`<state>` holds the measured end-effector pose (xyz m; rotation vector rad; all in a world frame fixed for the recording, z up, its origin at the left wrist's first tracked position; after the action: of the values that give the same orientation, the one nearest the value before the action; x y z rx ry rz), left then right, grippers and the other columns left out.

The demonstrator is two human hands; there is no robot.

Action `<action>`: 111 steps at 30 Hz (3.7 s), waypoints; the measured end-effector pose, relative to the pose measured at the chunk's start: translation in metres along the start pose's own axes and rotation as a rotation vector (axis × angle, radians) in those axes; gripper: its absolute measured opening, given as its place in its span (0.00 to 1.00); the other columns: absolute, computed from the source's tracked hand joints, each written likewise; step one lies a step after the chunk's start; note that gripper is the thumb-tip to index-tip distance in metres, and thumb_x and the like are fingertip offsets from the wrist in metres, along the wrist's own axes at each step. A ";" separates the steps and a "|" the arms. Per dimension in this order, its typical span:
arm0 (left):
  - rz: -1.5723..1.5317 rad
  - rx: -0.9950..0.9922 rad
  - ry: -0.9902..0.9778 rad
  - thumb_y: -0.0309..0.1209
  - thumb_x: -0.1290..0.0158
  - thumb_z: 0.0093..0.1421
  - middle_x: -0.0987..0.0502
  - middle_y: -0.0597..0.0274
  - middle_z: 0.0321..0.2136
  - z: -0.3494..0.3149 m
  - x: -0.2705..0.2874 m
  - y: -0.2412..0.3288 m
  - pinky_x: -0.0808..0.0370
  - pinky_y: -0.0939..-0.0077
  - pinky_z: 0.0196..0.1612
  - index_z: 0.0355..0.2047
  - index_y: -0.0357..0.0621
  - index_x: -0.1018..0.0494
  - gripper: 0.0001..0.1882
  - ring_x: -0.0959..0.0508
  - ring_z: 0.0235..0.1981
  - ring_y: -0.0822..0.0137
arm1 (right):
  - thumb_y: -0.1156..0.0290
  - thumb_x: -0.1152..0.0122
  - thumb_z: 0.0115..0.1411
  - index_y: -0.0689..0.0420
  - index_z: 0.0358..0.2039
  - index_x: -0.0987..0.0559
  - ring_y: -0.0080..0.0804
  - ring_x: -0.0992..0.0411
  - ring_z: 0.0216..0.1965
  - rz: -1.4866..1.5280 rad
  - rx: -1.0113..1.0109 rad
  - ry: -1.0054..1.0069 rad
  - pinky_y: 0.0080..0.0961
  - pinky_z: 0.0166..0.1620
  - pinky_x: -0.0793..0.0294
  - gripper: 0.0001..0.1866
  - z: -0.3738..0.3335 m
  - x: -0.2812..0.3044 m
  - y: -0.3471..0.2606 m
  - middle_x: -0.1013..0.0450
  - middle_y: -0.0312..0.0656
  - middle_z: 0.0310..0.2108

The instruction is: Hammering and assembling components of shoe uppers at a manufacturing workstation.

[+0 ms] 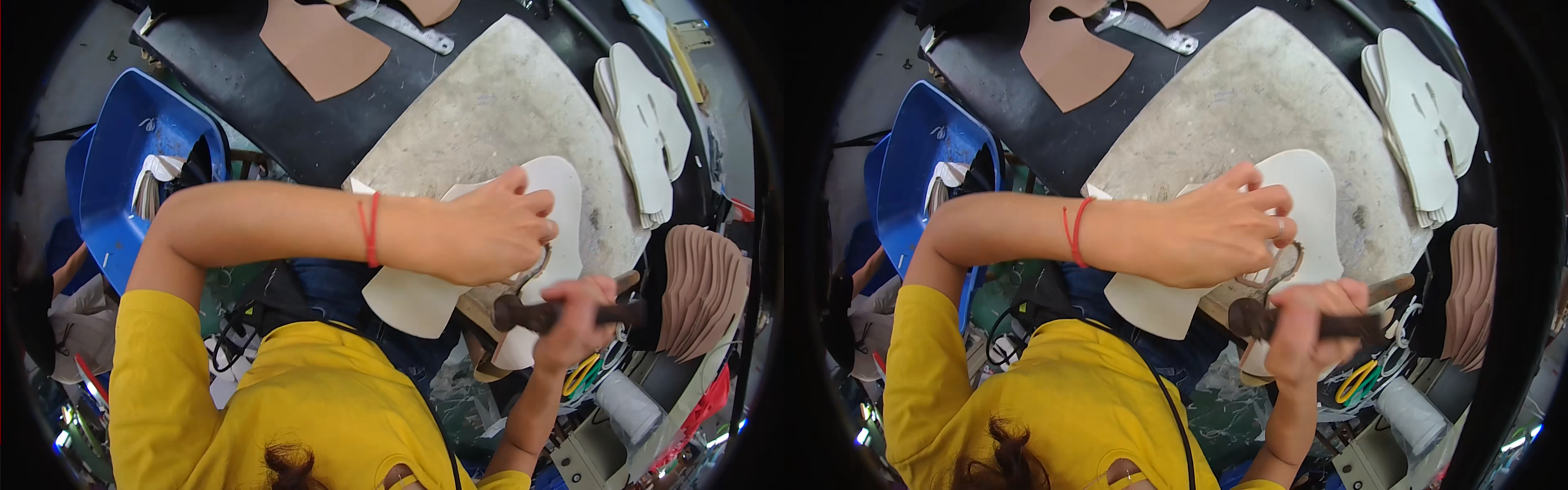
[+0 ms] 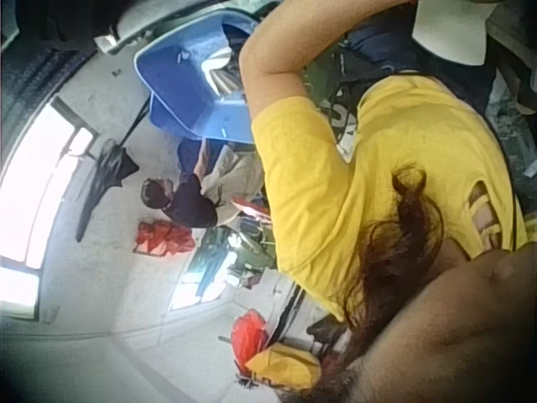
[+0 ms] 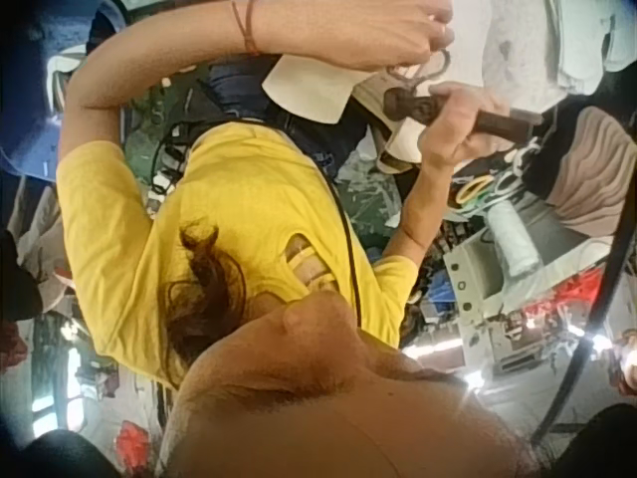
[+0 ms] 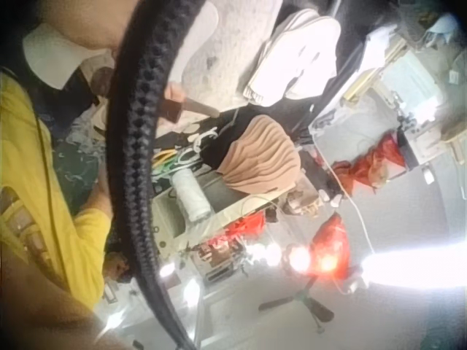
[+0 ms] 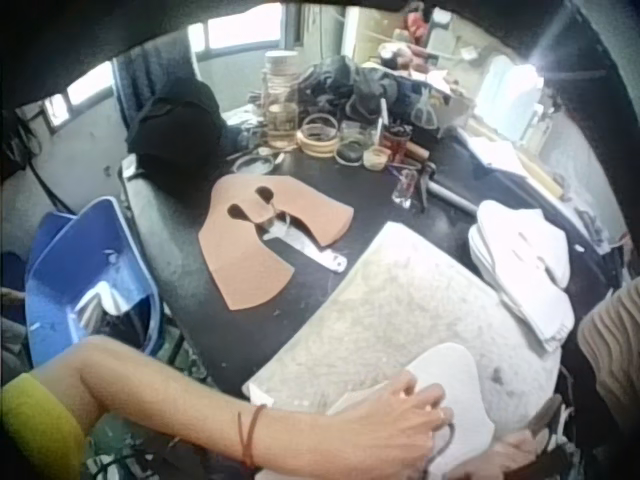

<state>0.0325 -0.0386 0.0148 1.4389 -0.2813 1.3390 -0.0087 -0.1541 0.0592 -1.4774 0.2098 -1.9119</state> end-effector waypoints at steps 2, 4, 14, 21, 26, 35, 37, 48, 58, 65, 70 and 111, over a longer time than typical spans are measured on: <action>0.101 -0.071 -0.040 0.27 0.45 0.45 0.28 0.66 0.36 0.003 -0.002 0.000 0.42 0.63 0.46 0.21 0.46 0.24 0.02 0.34 0.45 0.64 | 0.67 0.58 0.56 0.58 0.14 0.29 0.33 0.39 0.22 0.192 0.008 0.205 0.26 0.27 0.41 0.16 -0.001 0.002 0.002 0.37 0.39 0.14; -0.187 -0.054 0.002 0.28 0.46 0.46 0.27 0.66 0.35 0.000 -0.005 -0.014 0.41 0.64 0.46 0.21 0.46 0.24 0.02 0.33 0.43 0.64 | 0.67 0.57 0.55 0.58 0.15 0.30 0.34 0.39 0.22 -0.093 -0.094 -0.019 0.27 0.29 0.40 0.15 0.004 -0.023 0.011 0.35 0.38 0.15; -0.158 -0.214 -0.129 0.29 0.47 0.46 0.28 0.68 0.30 0.019 0.003 -0.021 0.39 0.69 0.46 0.17 0.50 0.24 0.04 0.33 0.44 0.65 | 0.67 0.52 0.52 0.53 0.15 0.29 0.31 0.37 0.17 0.006 -0.026 0.211 0.29 0.32 0.42 0.11 -0.004 -0.023 0.019 0.33 0.33 0.14; 0.118 -0.234 -0.340 0.30 0.47 0.46 0.27 0.68 0.30 0.048 0.006 -0.012 0.40 0.68 0.45 0.20 0.49 0.24 0.03 0.33 0.44 0.65 | 0.63 0.50 0.47 0.57 0.13 0.32 0.31 0.39 0.22 0.101 0.112 0.002 0.30 0.34 0.40 0.13 -0.004 0.007 0.004 0.35 0.37 0.15; -0.082 -0.220 -0.043 0.30 0.46 0.46 0.27 0.66 0.32 0.027 0.006 -0.034 0.40 0.68 0.44 0.20 0.47 0.24 0.02 0.33 0.43 0.64 | 0.65 0.59 0.56 0.59 0.16 0.28 0.33 0.38 0.26 -0.070 -0.055 0.104 0.30 0.36 0.39 0.17 -0.002 -0.020 0.024 0.31 0.40 0.18; 0.015 -0.153 0.051 0.26 0.47 0.45 0.27 0.61 0.31 0.017 0.008 -0.031 0.34 0.69 0.40 0.19 0.39 0.26 0.03 0.30 0.38 0.62 | 0.67 0.60 0.59 0.60 0.16 0.29 0.32 0.38 0.25 -0.047 -0.040 0.058 0.28 0.33 0.40 0.19 0.024 -0.024 0.029 0.33 0.38 0.15; 0.009 -0.106 0.047 0.25 0.48 0.44 0.27 0.60 0.31 0.018 0.006 -0.036 0.34 0.68 0.41 0.19 0.39 0.26 0.03 0.30 0.38 0.61 | 0.67 0.59 0.58 0.60 0.15 0.29 0.32 0.38 0.25 -0.001 -0.041 0.039 0.27 0.32 0.39 0.18 0.029 -0.023 0.030 0.34 0.38 0.15; -0.076 -0.208 -0.127 0.23 0.48 0.42 0.26 0.56 0.33 0.030 -0.001 -0.029 0.34 0.69 0.45 0.22 0.36 0.27 0.05 0.29 0.41 0.58 | 0.72 0.48 0.48 0.54 0.15 0.31 0.30 0.40 0.14 0.030 0.170 0.002 0.28 0.29 0.43 0.07 0.006 0.008 0.013 0.35 0.35 0.13; -0.056 0.042 0.083 0.28 0.45 0.48 0.30 0.52 0.40 0.023 -0.006 -0.023 0.36 0.60 0.48 0.22 0.38 0.27 0.05 0.33 0.46 0.52 | 0.62 0.61 0.59 0.59 0.15 0.29 0.31 0.38 0.22 -0.058 0.015 0.184 0.29 0.35 0.41 0.20 -0.002 -0.004 0.041 0.31 0.38 0.17; 0.060 0.107 -0.205 0.24 0.46 0.45 0.29 0.54 0.36 0.050 -0.002 -0.015 0.33 0.64 0.42 0.23 0.37 0.26 0.04 0.30 0.37 0.55 | 0.61 0.62 0.61 0.58 0.15 0.30 0.30 0.37 0.20 0.194 0.068 0.164 0.32 0.33 0.40 0.22 0.004 0.012 0.033 0.33 0.38 0.16; -0.033 0.081 0.187 0.22 0.48 0.42 0.30 0.54 0.36 0.023 -0.003 -0.026 0.33 0.65 0.42 0.21 0.36 0.28 0.03 0.32 0.40 0.54 | 0.67 0.57 0.59 0.61 0.15 0.26 0.34 0.37 0.23 0.066 0.046 0.193 0.29 0.31 0.40 0.19 0.023 -0.011 0.053 0.33 0.39 0.16; -0.315 0.085 0.386 0.20 0.48 0.36 0.26 0.50 0.30 0.028 -0.021 -0.047 0.34 0.67 0.48 0.18 0.34 0.26 0.05 0.31 0.43 0.52 | 0.69 0.57 0.56 0.61 0.13 0.32 0.39 0.37 0.20 0.104 -0.098 0.113 0.34 0.33 0.38 0.17 0.035 -0.017 0.070 0.35 0.44 0.15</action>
<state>0.0769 -0.0537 -0.0206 1.2022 0.2482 1.3432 0.0547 -0.1860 0.0210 -1.3937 0.4303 -1.9259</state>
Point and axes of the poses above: each hand's wrist, its own z-axis towards the middle knuckle, its own x-axis out of the back of the hand, y = z × x, the point moved 5 cm from there along z, towards the middle knuckle
